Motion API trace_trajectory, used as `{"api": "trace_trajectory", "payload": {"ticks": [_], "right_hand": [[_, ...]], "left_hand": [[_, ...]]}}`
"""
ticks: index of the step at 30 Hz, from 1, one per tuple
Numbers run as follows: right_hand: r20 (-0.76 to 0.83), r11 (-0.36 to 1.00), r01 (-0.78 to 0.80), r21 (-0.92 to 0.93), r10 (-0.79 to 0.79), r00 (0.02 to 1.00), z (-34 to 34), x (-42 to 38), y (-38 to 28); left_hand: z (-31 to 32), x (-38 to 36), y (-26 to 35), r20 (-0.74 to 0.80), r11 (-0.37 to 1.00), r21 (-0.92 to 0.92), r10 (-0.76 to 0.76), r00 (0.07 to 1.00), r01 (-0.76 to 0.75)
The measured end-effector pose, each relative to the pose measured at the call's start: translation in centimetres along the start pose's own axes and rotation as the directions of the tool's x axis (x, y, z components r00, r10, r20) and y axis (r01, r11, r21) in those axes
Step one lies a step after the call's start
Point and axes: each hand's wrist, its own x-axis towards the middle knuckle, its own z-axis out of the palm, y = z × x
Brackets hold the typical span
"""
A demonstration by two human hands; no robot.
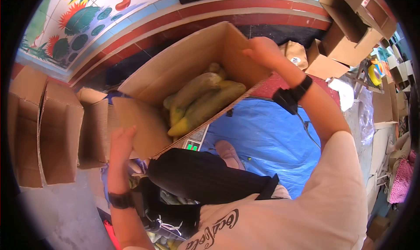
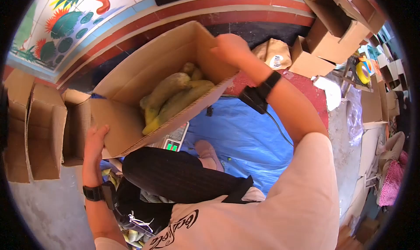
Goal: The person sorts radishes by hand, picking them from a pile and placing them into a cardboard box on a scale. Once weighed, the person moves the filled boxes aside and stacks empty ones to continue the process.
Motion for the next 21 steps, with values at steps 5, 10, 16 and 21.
{"api": "trace_trajectory", "payload": {"ticks": [5, 10, 16, 21], "right_hand": [[0.015, 0.969, -0.23, -0.088, 0.232, 0.973, -1.7, -8.6, 8.4], [-0.005, 0.934, -0.335, -0.123, 0.337, 0.942, -0.5, -17.6, 16.8], [0.042, 0.762, -0.509, -0.401, 0.57, 0.821, 2.7, -27.6, 22.7], [-0.064, 0.781, -0.584, -0.22, 0.586, 0.808, 2.7, -29.9, 21.8]], "left_hand": [[8.1, -0.1, 2.4, 0.273, 0.986, 0.116, 0.085, 0.958, -0.12], [17.9, -0.9, 1.4, 0.525, 0.934, 0.272, 0.057, 0.849, -0.231], [28.0, -3.2, -0.1, 0.729, 0.826, 0.505, -0.253, 0.636, -0.25], [28.9, -3.5, 0.6, 0.801, 0.807, 0.484, -0.253, 0.543, -0.338]]}}
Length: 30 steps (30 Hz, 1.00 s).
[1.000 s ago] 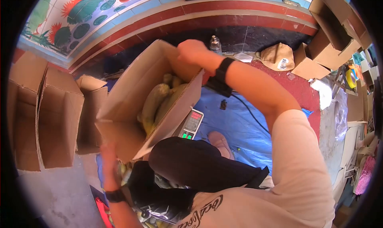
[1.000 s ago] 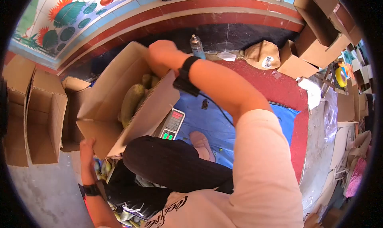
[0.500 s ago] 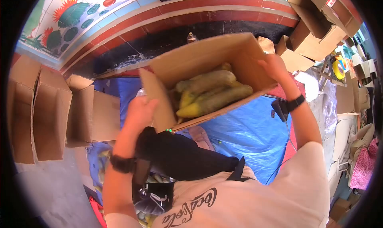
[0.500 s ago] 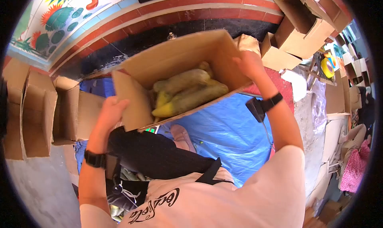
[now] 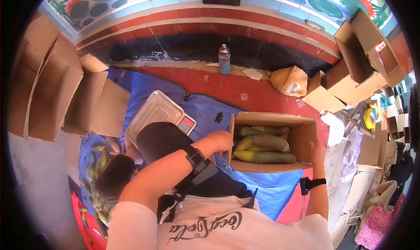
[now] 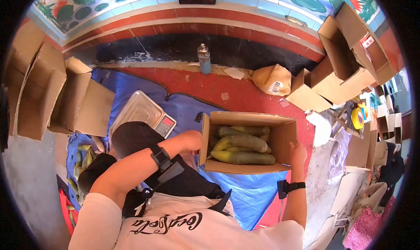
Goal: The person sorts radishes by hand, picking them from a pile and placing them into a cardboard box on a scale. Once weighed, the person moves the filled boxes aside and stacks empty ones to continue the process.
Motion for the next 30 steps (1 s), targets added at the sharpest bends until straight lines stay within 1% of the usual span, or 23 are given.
{"api": "trace_trajectory", "payload": {"ticks": [2, 3, 4, 6, 8, 10, 11, 12, 13, 15, 16, 17, 19, 20, 21, 22, 23, 24, 25, 26, 28, 29, 30], "right_hand": [[0.052, 0.996, -0.04, -0.077, 0.044, 0.998, -0.2, 0.1, -0.6], [0.041, 0.994, -0.039, -0.099, 0.043, 0.998, -0.2, 0.7, -1.0], [0.03, 0.992, -0.037, -0.119, 0.041, 0.999, -0.3, 1.1, -1.5], [0.066, 0.99, -0.042, -0.138, 0.051, 0.997, -0.8, 1.3, -2.3], [0.088, 0.984, -0.072, -0.161, 0.086, 0.992, -1.9, 1.2, -2.7], [0.201, 0.956, -0.141, -0.257, 0.195, 0.96, -2.9, 0.8, -3.5], [0.191, 0.952, -0.162, -0.258, 0.215, 0.958, -2.8, 0.3, -4.0], [0.024, 0.94, -0.074, -0.333, 0.087, 0.996, -2.5, -0.2, -4.8], [-0.129, 0.906, 0.001, -0.422, -0.061, 0.99, -2.4, -0.7, -6.0], [-0.136, 0.988, 0.157, 0.006, -0.155, 0.979, -6.4, -2.4, -12.8], [-0.086, 0.979, 0.173, 0.107, -0.164, 0.983, -7.4, -2.7, -15.8], [-0.066, 0.924, 0.199, 0.327, -0.188, 0.98, -7.6, -2.9, -18.2], [-0.13, 0.717, 0.327, 0.616, -0.317, 0.94, -8.8, -3.0, -24.4], [-0.18, 0.588, 0.369, 0.719, -0.355, 0.917, -8.4, -2.8, -27.4], [-0.165, 0.507, 0.379, 0.774, -0.416, 0.894, -9.4, -3.1, -30.5], [-0.155, 0.434, 0.356, 0.828, -0.433, 0.888, -8.8, -3.1, -33.3], [-0.145, 0.357, 0.328, 0.875, -0.453, 0.88, -7.9, -3.0, -36.0], [-0.053, 0.311, 0.217, 0.925, -0.46, 0.886, -7.3, -3.0, -38.6], [0.041, 0.269, 0.099, 0.958, -0.471, 0.881, -6.6, -3.2, -40.8], [0.04, 0.267, 0.102, 0.958, -0.479, 0.877, -5.5, -3.3, -42.9], [0.299, 0.157, -0.257, 0.954, -0.389, 0.871, -2.1, -3.3, -45.8], [0.303, 0.162, -0.259, 0.952, -0.395, 0.867, 0.4, -3.3, -46.4], [0.375, 0.165, -0.338, 0.926, -0.324, 0.869, 3.8, -3.2, -46.9]], "left_hand": [[-0.9, -1.0, -0.8, 0.039, 0.998, -0.019, 0.055, 0.998, -0.055], [-1.3, -1.8, -1.7, -0.073, 0.958, -0.23, 0.157, 0.985, -0.17], [-1.9, -3.5, -2.4, -0.205, 0.862, -0.412, 0.228, 0.952, -0.295], [-3.8, -8.8, -3.4, -0.394, 0.856, -0.259, 0.329, 0.858, -0.447], [-4.3, -13.8, -4.7, -0.651, 0.846, -0.129, 0.321, 0.688, -0.517], [-3.8, -17.6, -7.3, -0.753, 0.796, -0.259, 0.187, 0.63, -0.547], [-3.1, -19.0, -9.0, -0.785, 0.739, -0.349, 0.106, 0.611, -0.576], [-2.4, -20.3, -10.8, -0.803, 0.668, -0.433, 0.019, 0.596, -0.604], [-1.7, -21.7, -12.6, -0.828, 0.729, -0.406, -0.037, 0.56, -0.552], [-0.3, -24.1, -16.4, -0.877, 0.851, -0.329, -0.115, 0.466, -0.41], [0.6, -25.1, -18.1, -0.901, 0.905, -0.284, -0.139, 0.411, -0.318], [1.5, -25.9, -19.2, -0.903, 0.903, -0.279, -0.131, 0.409, -0.327], [3.2, -27.1, -21.0, -0.943, 0.965, -0.227, -0.183, 0.279, -0.134], [4.0, -27.3, -21.7, -0.944, 0.964, -0.225, -0.181, 0.275, -0.14], [4.9, -27.3, -22.4, -0.984, 0.997, -0.075, -0.074, 0.162, -0.003], [5.8, -27.6, -22.9, -0.997, 0.986, 0.058, 0.049, 0.063, 0.155], [6.6, -28.1, -23.2, -0.991, 0.986, -0.018, -0.04, 0.131, 0.169], [7.6, -28.2, -23.8, -0.991, 0.984, -0.026, -0.048, 0.123, 0.174], [8.6, -27.7, -24.6, -0.996, 0.967, -0.003, -0.027, 0.089, 0.255], [9.6, -27.3, -25.3, -0.998, 0.943, 0.018, -0.001, 0.059, 0.333], [10.7, -27.2, -25.7, -0.996, 0.934, -0.023, -0.051, 0.067, 0.358], [10.8, -27.4, -25.4, -0.996, 0.923, 0.005, -0.028, 0.081, 0.385], [11.0, -27.5, -25.4, -0.995, 0.91, 0.033, -0.007, 0.095, 0.412]]}}
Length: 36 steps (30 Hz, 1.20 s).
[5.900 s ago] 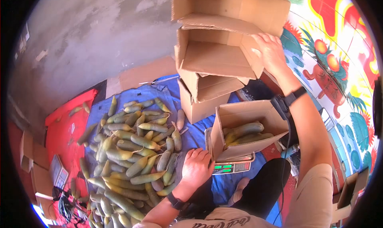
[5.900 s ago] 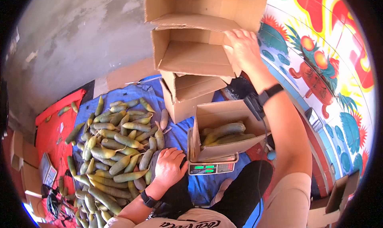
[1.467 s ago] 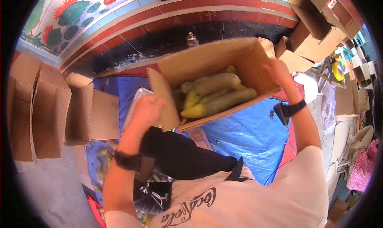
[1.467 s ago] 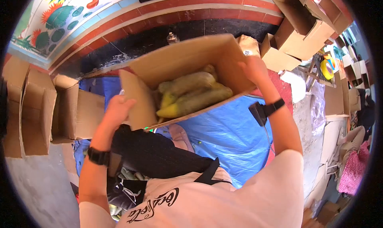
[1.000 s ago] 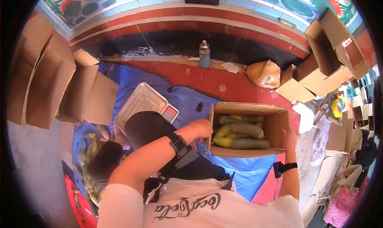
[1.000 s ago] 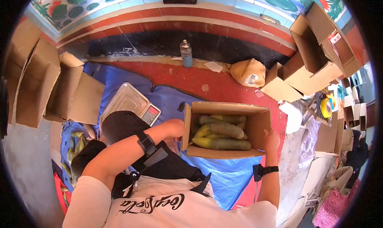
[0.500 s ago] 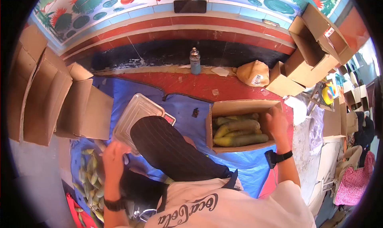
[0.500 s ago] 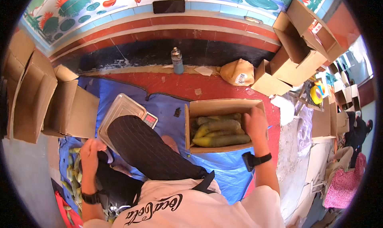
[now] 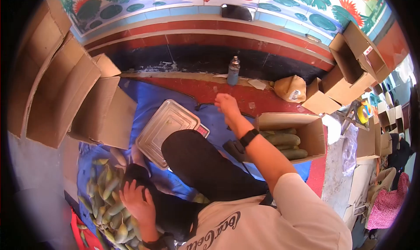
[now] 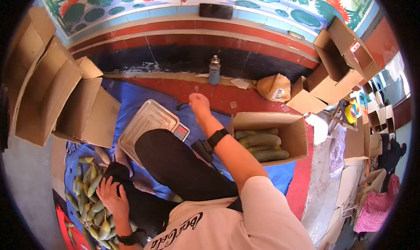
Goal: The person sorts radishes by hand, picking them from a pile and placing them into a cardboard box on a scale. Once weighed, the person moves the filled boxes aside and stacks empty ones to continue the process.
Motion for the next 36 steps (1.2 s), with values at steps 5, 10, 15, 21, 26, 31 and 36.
{"api": "trace_trajectory", "payload": {"ticks": [5, 10, 15, 21, 26, 31, 36], "right_hand": [[0.043, -0.052, 0.039, -0.998, -0.072, 0.996, -3.8, 7.1, 19.8], [-0.291, 0.34, -0.257, -0.905, -0.055, 0.955, -8.9, 4.0, 26.0], [-0.662, 0.708, -0.538, -0.457, 0.133, 0.738, -11.5, 3.7, 29.3], [-0.552, 0.719, -0.437, -0.541, 0.088, 0.829, -11.4, 1.8, 24.7], [-0.544, 0.633, -0.402, -0.661, -0.035, 0.839, -14.3, 2.8, 23.6], [-0.56, 0.673, -0.411, -0.615, -0.006, 0.828, -19.1, 1.1, 20.4], [-0.558, 0.595, -0.404, -0.695, -0.091, 0.825, -28.1, 0.2, 22.8]], "left_hand": [[-0.1, -0.2, -0.7, -0.002, 0.998, -0.024, -0.05, 0.999, 0.05], [-0.4, 0.1, -0.5, 0.019, 0.997, -0.022, -0.073, 0.997, 0.073], [-0.1, 0.7, 0.1, 0.037, 0.996, -0.004, -0.087, 0.996, 0.087], [0.4, 1.6, 0.8, 0.058, 0.999, 0.026, -0.033, 0.998, 0.031], [0.7, 2.4, 1.1, 0.066, 1.0, 0.029, -0.011, 0.998, 0.009], [1.0, 3.3, 2.0, 0.077, 1.0, 0.028, -0.001, 0.997, -0.002], [1.1, 3.6, 2.1, 0.105, 0.999, 0.04, -0.007, 0.994, 0.003]]}}
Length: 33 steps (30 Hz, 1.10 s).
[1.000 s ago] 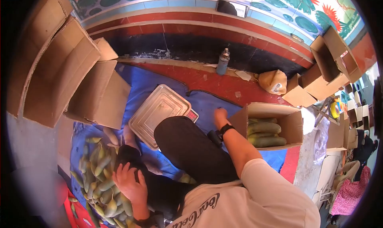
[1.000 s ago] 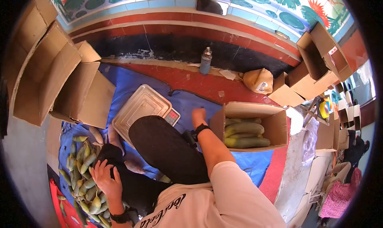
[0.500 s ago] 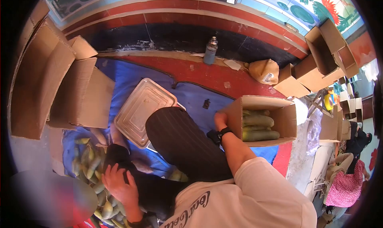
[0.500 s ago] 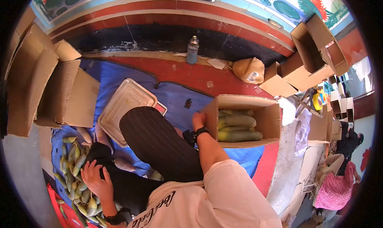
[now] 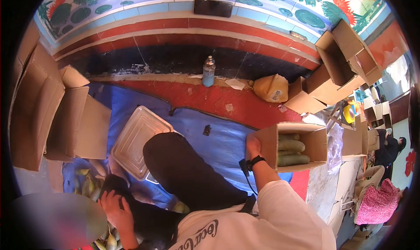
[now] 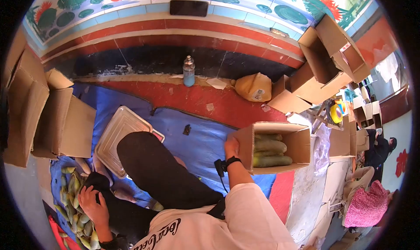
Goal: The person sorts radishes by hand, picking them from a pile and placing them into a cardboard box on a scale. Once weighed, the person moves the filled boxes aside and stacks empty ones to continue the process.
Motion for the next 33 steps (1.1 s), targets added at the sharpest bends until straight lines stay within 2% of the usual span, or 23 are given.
{"api": "trace_trajectory", "payload": {"ticks": [1, 3, 4, 6, 8, 10, 11, 13, 17, 18, 19, 20, 22, 24, 25, 26, 28, 30, 31, 32, 33], "right_hand": [[-0.012, 1.0, -0.001, 0.005, 0.001, 1.0, -2.2, -0.4, 0.0], [-0.052, 0.99, -0.138, 0.013, 0.138, 0.989, -6.7, -1.3, 0.3], [-0.066, 0.989, -0.146, 0.019, 0.147, 0.987, -7.5, -0.7, 2.1], [-0.029, 0.925, -0.103, -0.365, 0.099, 0.995, -8.3, 0.7, 8.9], [-0.13, 0.914, -0.068, -0.399, 0.017, 0.991, -10.1, 0.2, 13.9], [-0.074, 0.778, -0.117, -0.618, 0.09, 0.993, -11.2, 1.4, 21.7], [-0.078, 0.778, -0.125, -0.616, 0.097, 0.992, -11.4, 1.3, 22.3], [-0.099, 0.704, -0.2, -0.682, 0.182, 0.978, -15.8, 0.3, 29.2], [-0.149, 0.512, -0.332, -0.792, 0.365, 0.919, -24.5, -1.8, 41.0], [-0.163, 0.46, -0.353, -0.814, 0.404, 0.9, -24.3, -2.6, 41.5], [-0.269, 0.583, -0.547, -0.6, 0.497, 0.825, -25.0, -3.4, 41.7], [-0.341, 0.643, -0.692, -0.328, 0.603, 0.721, -26.0, -4.4, 42.0], [-0.473, 0.621, -0.773, -0.129, 0.647, 0.598, -25.3, -4.8, 42.7], [-0.484, 0.648, -0.762, 0.012, 0.67, 0.563, -25.4, -6.1, 37.7], [-0.497, 0.632, -0.773, -0.063, 0.652, 0.573, -23.7, -4.6, 40.2], [-0.453, 0.657, -0.753, 0.04, 0.684, 0.572, -23.4, -5.0, 38.0], [-0.376, 0.618, -0.756, 0.218, 0.767, 0.519, -23.2, -5.2, 34.8], [-0.32, 0.592, -0.77, 0.24, 0.797, 0.513, -22.6, -5.2, 33.0], [-0.213, 0.688, -0.581, -0.436, 0.548, 0.809, -23.1, -6.0, 30.5], [0.115, 0.476, -0.059, -0.878, 0.33, 0.937, -22.3, -5.3, 29.4], [0.003, 0.616, -0.19, -0.764, 0.298, 0.954, -20.4, -4.4, 30.8]], "left_hand": [[-0.2, 0.0, 0.2, 0.007, 1.0, -0.003, -0.009, 1.0, 0.009], [-0.2, 0.0, 0.0, 0.01, 1.0, -0.004, -0.008, 1.0, 0.008], [-0.2, -0.1, -0.2, 0.024, 1.0, 0.006, -0.014, 1.0, 0.014], [0.0, -0.3, -0.2, 0.018, 1.0, -0.002, 0.008, 1.0, -0.008], [0.1, -0.4, -0.3, 0.004, 1.0, 0.018, -0.014, 1.0, 0.014], [0.2, -0.4, -0.3, 0.016, 1.0, 0.021, -0.01, 1.0, 0.009], [0.3, -0.4, -0.3, 0.015, 1.0, 0.028, -0.002, 1.0, 0.001], [0.4, -0.4, -0.6, 0.019, 0.999, 0.035, 0.015, 1.0, -0.016], [0.7, -0.3, -0.6, 0.016, 0.997, 0.042, 0.062, 0.998, -0.063], [0.6, -0.3, -0.6, 0.014, 0.997, 0.044, 0.056, 0.998, -0.056], [0.6, -0.2, -0.5, 0.016, 0.997, 0.043, 0.067, 0.998, -0.068], [0.7, -0.2, -0.4, 0.009, 0.997, 0.047, 0.066, 0.998, -0.067], [1.0, -0.2, -0.4, 0.002, 0.996, 0.048, 0.076, 0.997, -0.076], [1.5, -0.2, -0.7, -0.01, 0.995, 0.073, 0.07, 0.997, -0.069], [1.4, -0.3, -0.7, -0.011, 0.994, 0.08, 0.071, 0.997, -0.07], [1.3, -0.3, -0.6, -0.004, 0.994, 0.087, 0.064, 0.998, -0.064], [1.1, -0.6, -0.7, 0.002, 0.994, 0.099, 0.054, 0.999, -0.054], [0.7, -1.1, -1.1, -0.025, 0.995, 0.085, 0.059, 0.998, -0.057], [0.5, -1.5, -1.2, -0.027, 0.994, 0.097, 0.042, 0.999, -0.039], [0.3, -1.8, -1.3, -0.042, 0.995, 0.089, 0.053, 0.998, -0.049], [0.1, -2.1, -1.2, -0.062, 0.995, 0.084, 0.055, 0.997, -0.05]]}}
